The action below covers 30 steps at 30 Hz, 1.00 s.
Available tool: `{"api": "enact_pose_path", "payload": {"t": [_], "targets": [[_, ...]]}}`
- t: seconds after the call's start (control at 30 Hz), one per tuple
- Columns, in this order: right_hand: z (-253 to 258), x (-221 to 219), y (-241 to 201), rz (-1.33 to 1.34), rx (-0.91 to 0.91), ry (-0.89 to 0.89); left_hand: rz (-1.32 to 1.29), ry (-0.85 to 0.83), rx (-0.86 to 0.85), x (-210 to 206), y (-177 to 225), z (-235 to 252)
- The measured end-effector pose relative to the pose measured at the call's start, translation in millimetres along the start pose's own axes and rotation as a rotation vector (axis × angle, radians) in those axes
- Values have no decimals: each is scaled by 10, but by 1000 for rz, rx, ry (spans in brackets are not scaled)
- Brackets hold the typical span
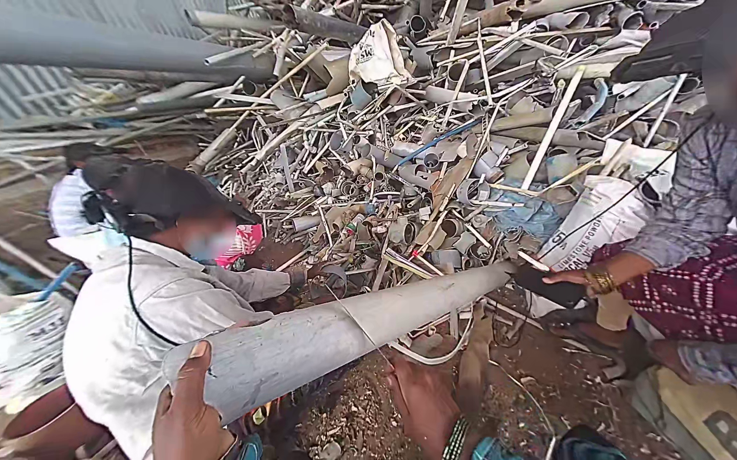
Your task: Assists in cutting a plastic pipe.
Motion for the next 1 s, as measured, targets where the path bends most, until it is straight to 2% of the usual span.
{"api": "enact_pose_path", "payload": {"t": [0.07,0.1,0.2,0.37,0.43,0.5,0.57,0.63,0.77,0.83,0.9,1.0], "targets": [[86,-2,73,-63,67,164,-11,-14,-4,-15,27,-18],[132,-4,100,-66,78,187,-15,-10,-5,-12,12,-15],[170,-87,65,-34,2,51,-14,-8,16,37,-102,68],[46,-41,-89,-90,-52,28,19,17,28,68,-145,104],[246,93,171,-109,-209,14,10,16,45,76,-126,59],[575,237,696,-78,-426,-49,-6,24,45,67,-126,51],[724,263,1125,-30,-519,-46,-8,20,51,86,-139,52],[675,237,1074,34,-460,-13,-4,34,73,72,-128,40],[64,102,8,50,30,74,-30,22,64,25,-66,12],[-148,55,-250,-24,142,108,-35,15,61,19,-32,-7],[-103,65,-189,-60,105,162,-27,-2,78,28,10,-26],[315,159,428,-88,-156,88,-16,-21,123,52,-3,6]]}}
Point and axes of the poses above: each hand's wrist, its own z-axis towards the middle knuckle, its own x-axis out of the back of the hand, y = z × x, the point moved 5 cm from there along z, towards the middle knuckle, and after that the axes turned 5 degrees about -x, right-handed, at the moved point
